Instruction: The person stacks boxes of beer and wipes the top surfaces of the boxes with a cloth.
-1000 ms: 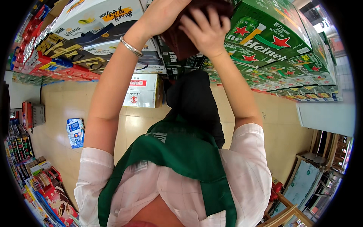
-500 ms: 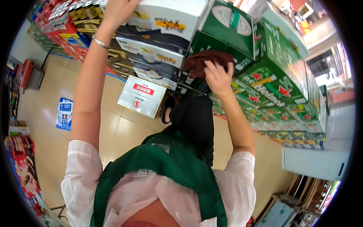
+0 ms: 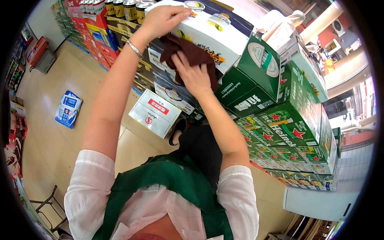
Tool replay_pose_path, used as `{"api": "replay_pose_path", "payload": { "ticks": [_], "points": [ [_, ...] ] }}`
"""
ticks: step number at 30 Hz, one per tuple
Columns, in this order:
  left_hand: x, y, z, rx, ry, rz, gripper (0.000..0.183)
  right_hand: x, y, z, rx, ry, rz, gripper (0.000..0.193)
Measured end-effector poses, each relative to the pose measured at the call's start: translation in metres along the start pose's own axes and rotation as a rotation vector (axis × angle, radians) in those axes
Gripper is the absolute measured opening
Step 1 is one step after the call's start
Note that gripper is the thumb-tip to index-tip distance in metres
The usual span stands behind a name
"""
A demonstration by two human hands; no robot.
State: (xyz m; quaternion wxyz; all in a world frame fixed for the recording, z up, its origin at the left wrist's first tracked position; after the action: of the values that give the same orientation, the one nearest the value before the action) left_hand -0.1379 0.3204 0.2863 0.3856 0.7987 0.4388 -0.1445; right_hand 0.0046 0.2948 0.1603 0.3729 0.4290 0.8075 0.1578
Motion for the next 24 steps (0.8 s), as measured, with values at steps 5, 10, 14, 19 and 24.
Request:
{"api": "replay_pose_path", "payload": {
  "ticks": [5, 10, 14, 19, 24],
  "points": [
    [-0.007, 0.012, 0.001, 0.025, 0.102, -0.012, 0.034, 0.007, -0.034, 0.013, -0.174, -0.088, -0.281, 0.058],
    [-0.014, 0.015, 0.004, 0.084, 0.208, 0.032, 0.031, 0.049, -0.086, 0.044, -0.500, -0.243, -0.274, 0.046],
    [-0.009, 0.011, -0.001, 0.033, 0.166, 0.055, 0.032, 0.022, -0.065, 0.020, -0.552, -0.200, -0.165, 0.041],
    [-0.012, 0.001, 0.002, -0.050, 0.141, 0.109, 0.029, -0.035, -0.010, -0.020, -0.555, -0.038, -0.147, 0.036],
    [-0.013, 0.037, 0.025, 0.266, 0.377, -0.037, 0.025, -0.100, 0.040, 0.001, -0.418, 0.094, -0.297, 0.031]
  ]
}}
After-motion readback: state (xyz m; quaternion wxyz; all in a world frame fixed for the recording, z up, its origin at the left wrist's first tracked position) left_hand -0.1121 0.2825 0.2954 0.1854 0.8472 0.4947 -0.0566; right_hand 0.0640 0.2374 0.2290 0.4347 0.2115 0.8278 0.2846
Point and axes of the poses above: each hand's wrist, its own z-axis away from the middle knuckle, its own x-axis out of the palm, y = z × x, the point moved 9 cm from there along -z, towards the middle knuckle, and after that the axes turned 14 degrees about z, right-handed, at the moved point
